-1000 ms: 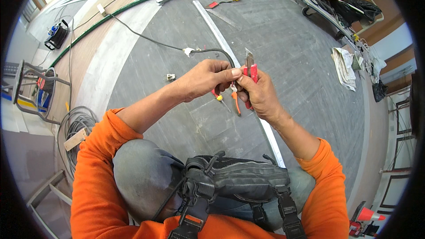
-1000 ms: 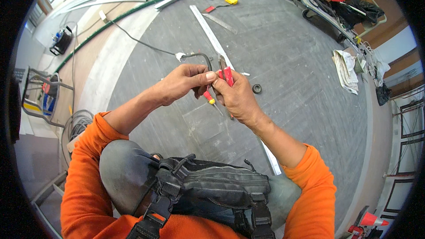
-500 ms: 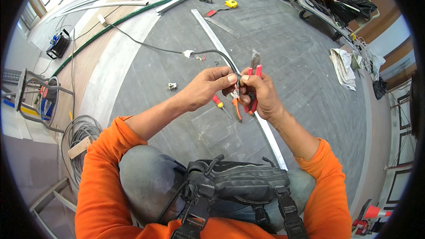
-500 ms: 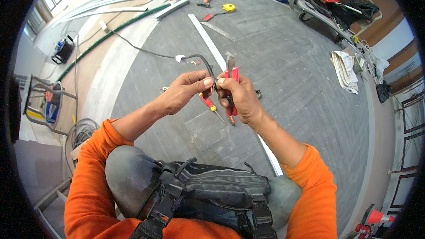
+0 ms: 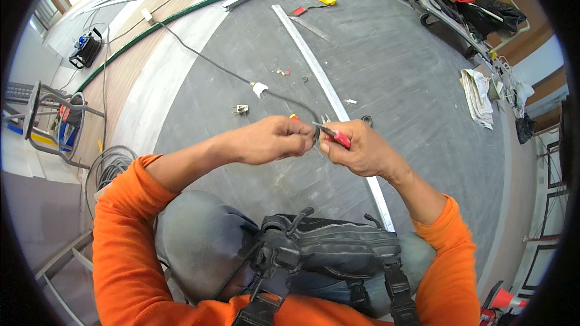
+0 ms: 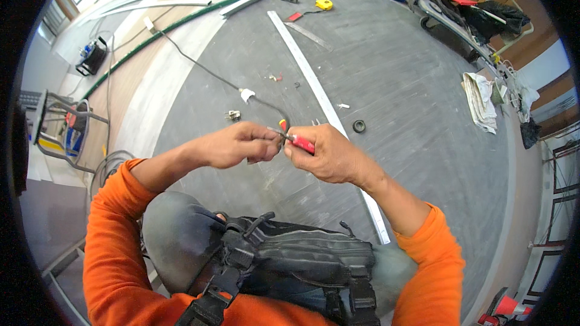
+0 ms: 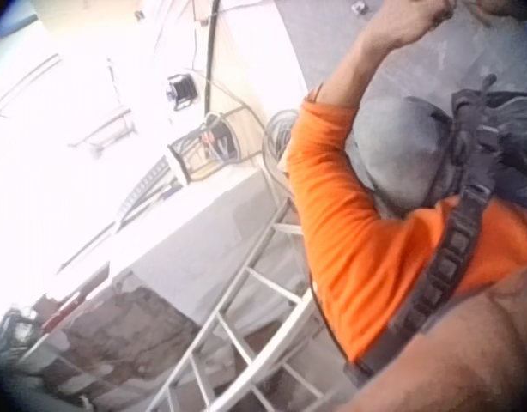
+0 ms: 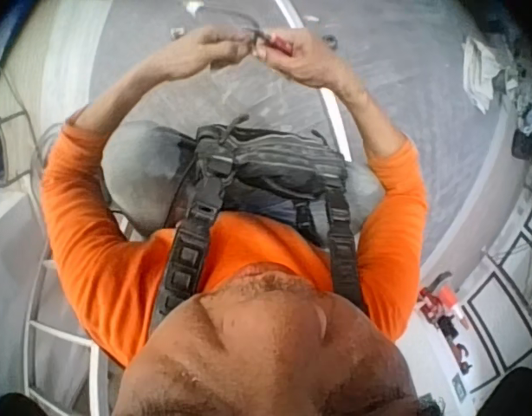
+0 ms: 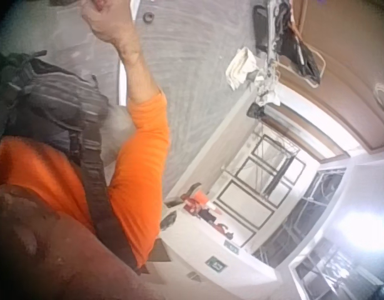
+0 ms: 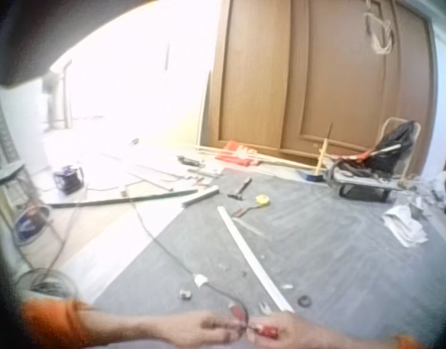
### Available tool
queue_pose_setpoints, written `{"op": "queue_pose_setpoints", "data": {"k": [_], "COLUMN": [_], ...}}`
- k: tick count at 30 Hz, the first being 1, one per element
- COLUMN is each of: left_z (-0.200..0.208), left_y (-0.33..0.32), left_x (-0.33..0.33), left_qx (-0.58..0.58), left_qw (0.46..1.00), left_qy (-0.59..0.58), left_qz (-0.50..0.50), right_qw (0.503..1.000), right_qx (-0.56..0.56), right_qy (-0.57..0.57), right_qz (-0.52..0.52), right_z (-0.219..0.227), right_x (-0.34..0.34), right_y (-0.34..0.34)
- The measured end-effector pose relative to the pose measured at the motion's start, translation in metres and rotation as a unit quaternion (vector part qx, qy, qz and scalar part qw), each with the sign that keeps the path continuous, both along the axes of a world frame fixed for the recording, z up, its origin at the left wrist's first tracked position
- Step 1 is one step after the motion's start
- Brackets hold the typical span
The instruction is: The person sits on the floor and repairs an electrical cord by stripping the outer sheath, twisting the internal wires, and securing them with a screwdriver. They use pliers and a utility knife to prepare the wires and then tighten the connections.
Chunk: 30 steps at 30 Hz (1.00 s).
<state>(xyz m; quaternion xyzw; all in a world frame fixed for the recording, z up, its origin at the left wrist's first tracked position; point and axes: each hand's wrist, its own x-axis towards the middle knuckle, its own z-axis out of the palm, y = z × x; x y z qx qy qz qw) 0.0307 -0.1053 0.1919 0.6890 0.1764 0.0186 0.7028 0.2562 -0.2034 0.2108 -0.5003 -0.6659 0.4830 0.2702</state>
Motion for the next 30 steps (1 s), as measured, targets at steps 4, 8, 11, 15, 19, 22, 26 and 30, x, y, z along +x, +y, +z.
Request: {"op": "queue_pose_setpoints", "data": {"k": [4,8,11,15,19,22,26,30], "left_z": [0.004,-0.002,-0.01,-0.011,-0.022,-0.023,-0.03,-0.019], "left_y": [-0.006,-0.006,-0.005,0.0,-0.003,0.006,0.018,0.053], "left_x": [-0.033,-0.049,-0.051,-0.049,-0.027,-0.016,0.002,0.037], "left_qx": [0.07,0.053,0.034,-0.1,-0.164,0.011,0.543,0.491], "left_qw": [0.994,0.995,0.997,0.994,0.979,0.989,0.831,0.869], "left_qy": [-0.035,-0.042,-0.051,-0.037,0.03,0.076,-0.095,-0.038], "left_qz": [-0.069,-0.072,-0.049,-0.011,0.121,0.128,0.074,-0.048], "right_qw": [0.993,0.978,0.97,0.971,0.999,0.995,0.987,0.98], "right_qx": [-0.08,-0.149,-0.153,-0.162,0.02,0.081,0.132,0.038], "right_qy": [0.071,0.138,0.183,0.174,0.027,-0.011,-0.003,0.012], "right_qz": [0.059,0.051,0.05,-0.002,-0.035,-0.061,-0.093,-0.197], "right_z": [-0.002,-0.013,-0.027,-0.011,-0.018,-0.025,-0.027,-0.025], "right_x": [-0.008,-0.004,-0.004,-0.011,-0.013,-0.007,0.008,0.043], "right_y": [-0.007,-0.005,0.002,0.003,0.003,0.004,0.005,0.007]}}
